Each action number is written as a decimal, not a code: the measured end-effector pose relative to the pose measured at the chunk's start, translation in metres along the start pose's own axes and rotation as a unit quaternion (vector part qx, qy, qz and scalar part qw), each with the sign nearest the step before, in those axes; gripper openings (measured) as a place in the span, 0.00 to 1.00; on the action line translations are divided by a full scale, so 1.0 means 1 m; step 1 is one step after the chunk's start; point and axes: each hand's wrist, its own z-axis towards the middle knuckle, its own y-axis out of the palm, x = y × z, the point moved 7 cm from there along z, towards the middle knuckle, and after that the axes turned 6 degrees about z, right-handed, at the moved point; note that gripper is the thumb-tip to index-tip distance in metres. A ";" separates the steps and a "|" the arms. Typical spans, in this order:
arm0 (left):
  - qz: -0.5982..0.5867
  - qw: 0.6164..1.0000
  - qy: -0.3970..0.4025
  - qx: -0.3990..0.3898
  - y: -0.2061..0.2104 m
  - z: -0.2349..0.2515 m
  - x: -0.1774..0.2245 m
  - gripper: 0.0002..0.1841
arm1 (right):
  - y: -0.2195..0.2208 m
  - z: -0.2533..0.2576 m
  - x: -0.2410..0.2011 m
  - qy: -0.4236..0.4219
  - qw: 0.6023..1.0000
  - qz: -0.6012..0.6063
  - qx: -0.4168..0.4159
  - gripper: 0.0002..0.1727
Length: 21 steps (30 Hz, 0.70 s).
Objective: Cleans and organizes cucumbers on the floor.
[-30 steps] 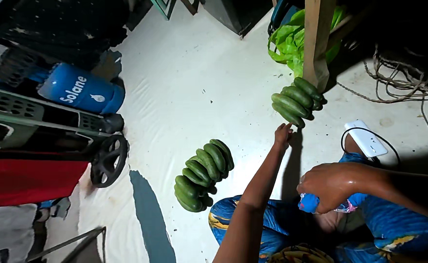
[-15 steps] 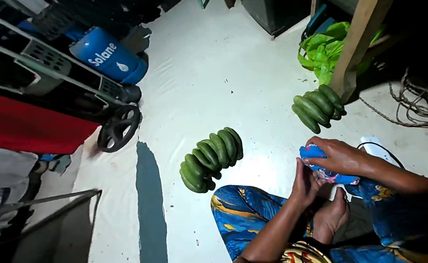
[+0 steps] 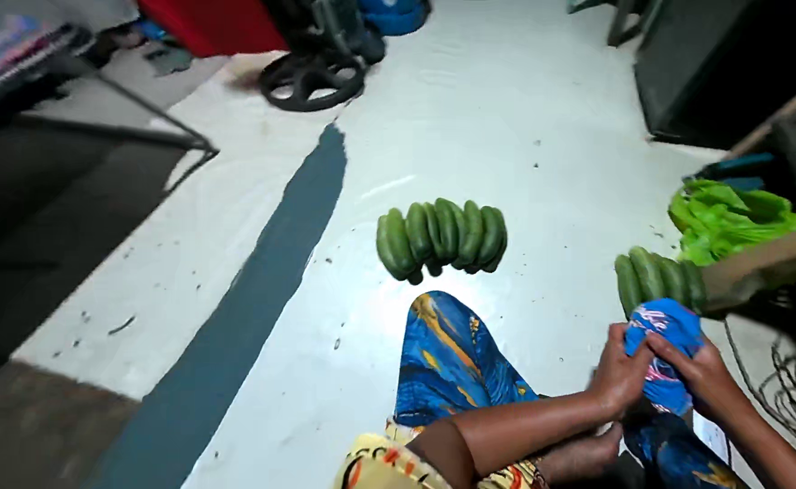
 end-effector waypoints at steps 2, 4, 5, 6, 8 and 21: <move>0.046 0.998 0.020 -0.036 -0.006 0.000 0.003 0.22 | 0.002 -0.002 0.000 0.006 1.000 0.009 0.003 0.38; 0.105 0.990 0.039 -0.086 -0.013 0.000 0.008 0.22 | -0.001 -0.001 0.002 0.010 1.000 0.020 0.009 0.31; 0.139 0.983 0.060 -0.105 -0.020 0.000 0.012 0.22 | -0.004 -0.001 0.003 0.012 0.999 0.028 0.014 0.27; 0.177 0.974 0.088 -0.113 -0.029 0.002 0.016 0.21 | -0.007 0.000 0.004 0.011 0.999 0.031 0.016 0.24; 0.233 0.960 0.120 -0.094 -0.057 0.010 0.023 0.18 | -0.015 0.000 0.007 0.009 0.999 0.034 0.024 0.22; 0.503 0.784 0.021 0.363 -0.367 0.064 0.101 0.35 | -0.029 0.001 0.012 0.015 0.999 0.020 0.044 0.23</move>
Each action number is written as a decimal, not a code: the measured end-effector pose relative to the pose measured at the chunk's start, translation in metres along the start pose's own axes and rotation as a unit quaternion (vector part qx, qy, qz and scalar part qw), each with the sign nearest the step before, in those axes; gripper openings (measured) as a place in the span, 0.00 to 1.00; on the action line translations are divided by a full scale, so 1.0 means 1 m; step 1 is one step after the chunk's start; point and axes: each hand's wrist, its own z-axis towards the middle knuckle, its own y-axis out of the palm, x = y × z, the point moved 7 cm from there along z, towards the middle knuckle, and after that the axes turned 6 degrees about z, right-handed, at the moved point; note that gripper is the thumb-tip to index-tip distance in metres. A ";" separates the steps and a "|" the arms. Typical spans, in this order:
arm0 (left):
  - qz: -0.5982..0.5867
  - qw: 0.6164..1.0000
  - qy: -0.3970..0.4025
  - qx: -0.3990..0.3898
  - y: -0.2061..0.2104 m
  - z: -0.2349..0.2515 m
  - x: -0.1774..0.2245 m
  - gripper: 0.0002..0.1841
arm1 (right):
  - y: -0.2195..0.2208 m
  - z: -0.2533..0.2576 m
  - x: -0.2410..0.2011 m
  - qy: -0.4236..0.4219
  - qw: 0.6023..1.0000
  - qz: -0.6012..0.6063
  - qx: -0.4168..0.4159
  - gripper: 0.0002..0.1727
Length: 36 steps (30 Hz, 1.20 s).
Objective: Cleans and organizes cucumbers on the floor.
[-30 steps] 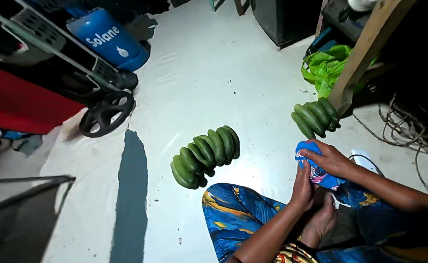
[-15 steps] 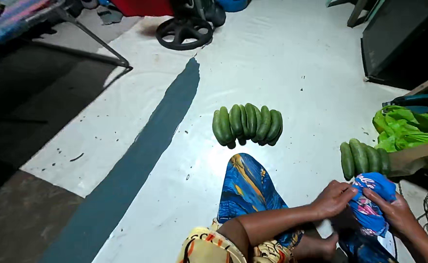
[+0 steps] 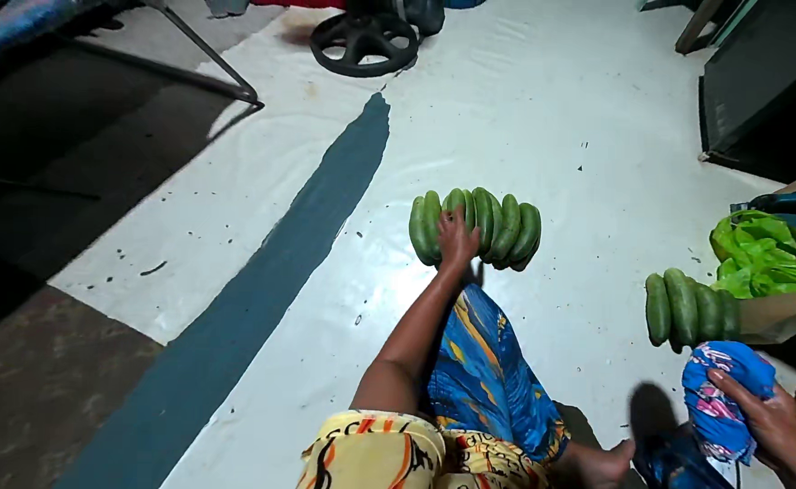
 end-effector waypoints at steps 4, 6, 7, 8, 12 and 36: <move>0.047 0.998 -0.051 -0.011 0.013 0.022 -0.022 0.47 | -0.001 0.009 0.012 -0.019 0.997 -0.053 -0.055 0.34; 0.079 0.994 -0.064 -0.027 0.021 0.029 -0.025 0.50 | -0.001 0.012 0.016 -0.018 0.996 -0.064 -0.064 0.36; 0.092 0.993 -0.070 -0.033 0.024 0.032 -0.025 0.49 | -0.002 0.012 0.017 -0.018 0.996 -0.062 -0.062 0.35; 0.100 0.991 -0.074 -0.039 0.026 0.034 -0.024 0.48 | -0.003 0.012 0.018 -0.018 0.997 -0.058 -0.056 0.34; 0.024 0.996 -0.079 -0.021 0.021 0.035 -0.023 0.44 | -0.011 0.011 0.021 -0.014 0.998 -0.054 -0.040 0.33; -0.555 0.437 -0.171 -0.687 0.053 -0.247 0.265 0.31 | -0.037 0.002 -0.113 -0.066 0.958 -0.274 -0.043 0.26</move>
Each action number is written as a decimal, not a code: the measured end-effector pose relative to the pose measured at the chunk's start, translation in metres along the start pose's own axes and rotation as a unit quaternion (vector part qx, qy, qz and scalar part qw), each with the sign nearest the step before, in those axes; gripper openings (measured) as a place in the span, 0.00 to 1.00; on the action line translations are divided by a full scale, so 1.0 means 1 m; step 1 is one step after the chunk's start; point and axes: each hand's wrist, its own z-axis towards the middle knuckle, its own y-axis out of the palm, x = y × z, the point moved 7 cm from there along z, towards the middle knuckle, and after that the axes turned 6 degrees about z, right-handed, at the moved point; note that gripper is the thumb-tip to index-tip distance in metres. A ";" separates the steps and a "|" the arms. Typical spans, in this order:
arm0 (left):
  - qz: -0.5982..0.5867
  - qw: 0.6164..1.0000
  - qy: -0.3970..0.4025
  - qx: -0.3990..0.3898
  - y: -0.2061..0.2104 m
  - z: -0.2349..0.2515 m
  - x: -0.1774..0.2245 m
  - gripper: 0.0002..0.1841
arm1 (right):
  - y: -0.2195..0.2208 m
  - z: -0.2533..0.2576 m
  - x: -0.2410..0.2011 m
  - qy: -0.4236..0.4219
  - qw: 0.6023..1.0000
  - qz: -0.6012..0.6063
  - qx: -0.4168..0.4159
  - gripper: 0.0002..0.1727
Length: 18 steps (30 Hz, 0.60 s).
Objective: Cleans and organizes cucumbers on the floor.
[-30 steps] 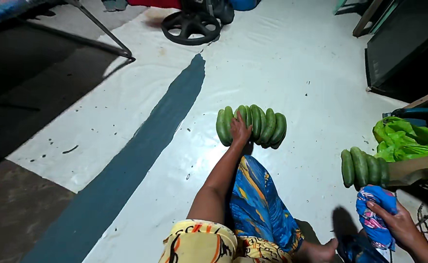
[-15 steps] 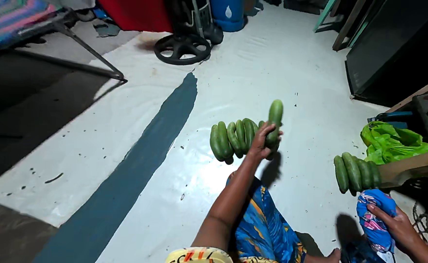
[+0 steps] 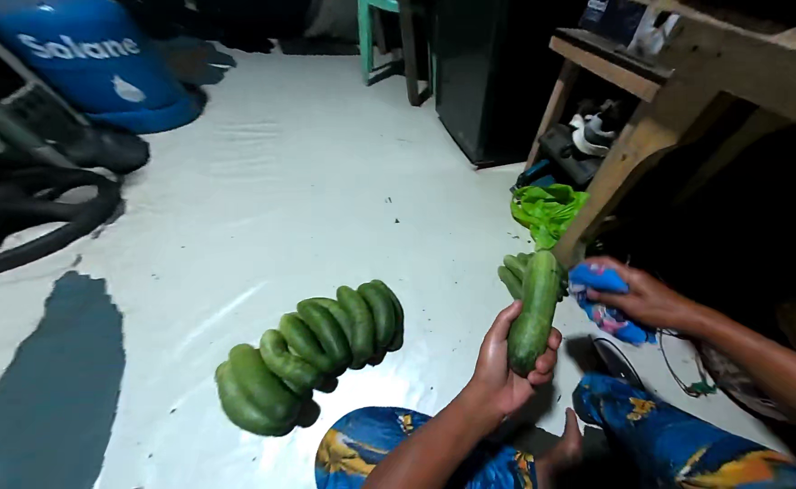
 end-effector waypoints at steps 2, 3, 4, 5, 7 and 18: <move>0.019 1.000 0.001 0.013 0.001 0.001 -0.007 0.33 | -0.026 0.007 -0.013 -0.019 0.994 0.044 0.100 0.25; 0.037 0.999 0.020 0.020 0.000 0.000 -0.009 0.34 | -0.033 0.009 -0.018 -0.037 0.987 0.068 0.143 0.27; 0.058 0.997 0.050 0.026 -0.002 -0.003 -0.010 0.33 | -0.037 0.010 -0.019 -0.052 0.978 0.091 0.181 0.29; 0.076 0.993 0.087 0.029 -0.004 -0.007 -0.010 0.30 | -0.038 0.010 -0.020 -0.065 0.969 0.107 0.215 0.31; 0.100 0.983 0.152 0.019 -0.011 -0.012 -0.009 0.21 | -0.029 0.007 -0.021 -0.083 0.955 0.136 0.250 0.32; 0.359 0.877 0.312 0.069 -0.040 -0.029 0.022 0.36 | 0.011 -0.020 -0.068 -0.307 0.925 0.046 0.217 0.26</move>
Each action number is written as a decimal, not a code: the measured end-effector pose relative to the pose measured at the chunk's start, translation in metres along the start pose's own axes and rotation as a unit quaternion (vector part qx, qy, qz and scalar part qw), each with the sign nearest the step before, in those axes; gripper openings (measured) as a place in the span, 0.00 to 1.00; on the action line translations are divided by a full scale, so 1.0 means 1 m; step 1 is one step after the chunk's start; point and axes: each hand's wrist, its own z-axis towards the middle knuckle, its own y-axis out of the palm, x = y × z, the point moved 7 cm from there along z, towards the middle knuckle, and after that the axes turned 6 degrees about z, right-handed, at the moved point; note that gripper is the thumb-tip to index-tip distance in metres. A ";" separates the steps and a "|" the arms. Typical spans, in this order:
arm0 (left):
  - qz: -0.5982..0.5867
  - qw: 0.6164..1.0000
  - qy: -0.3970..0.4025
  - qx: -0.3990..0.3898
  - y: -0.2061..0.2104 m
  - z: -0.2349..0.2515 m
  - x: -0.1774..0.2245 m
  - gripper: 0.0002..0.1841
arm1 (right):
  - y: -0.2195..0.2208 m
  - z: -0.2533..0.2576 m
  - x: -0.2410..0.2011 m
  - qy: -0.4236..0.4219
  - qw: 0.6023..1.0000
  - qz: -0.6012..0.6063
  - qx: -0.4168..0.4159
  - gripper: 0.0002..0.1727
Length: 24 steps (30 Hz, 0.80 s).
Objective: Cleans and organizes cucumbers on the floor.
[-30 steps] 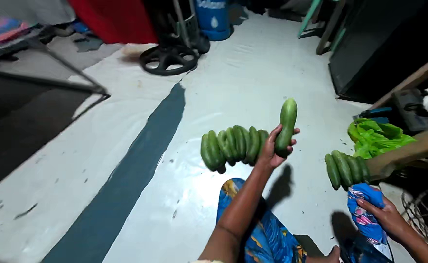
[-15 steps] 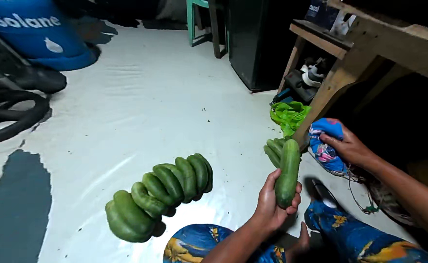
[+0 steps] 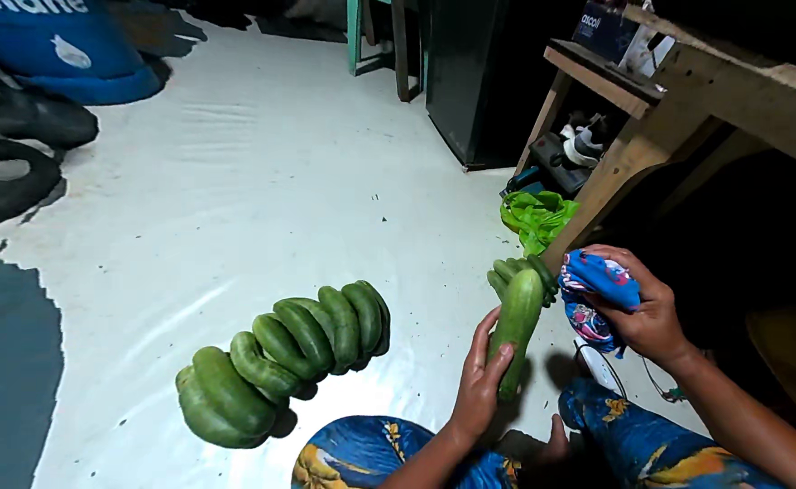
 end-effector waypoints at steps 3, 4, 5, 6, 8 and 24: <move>0.031 0.999 0.032 0.006 0.005 -0.007 0.001 0.34 | 0.009 0.001 -0.003 -0.008 0.999 -0.020 -0.025 0.26; 0.040 0.998 0.041 0.012 0.009 -0.007 0.003 0.33 | 0.011 0.001 -0.003 -0.004 0.999 -0.021 -0.028 0.25; 0.048 0.998 0.048 0.017 0.014 -0.004 0.006 0.32 | 0.012 0.002 -0.003 -0.003 0.999 -0.021 -0.025 0.25; 0.054 0.997 0.053 0.026 0.019 -0.001 0.009 0.31 | 0.012 0.003 -0.003 -0.004 1.000 -0.025 -0.014 0.24; 0.067 0.994 0.075 0.034 0.026 0.009 0.014 0.29 | 0.010 0.004 -0.005 -0.025 0.998 -0.047 0.017 0.23; 0.126 0.988 0.087 -0.001 -0.001 0.007 -0.005 0.28 | 0.036 -0.009 -0.009 -0.074 0.964 -0.233 -0.109 0.22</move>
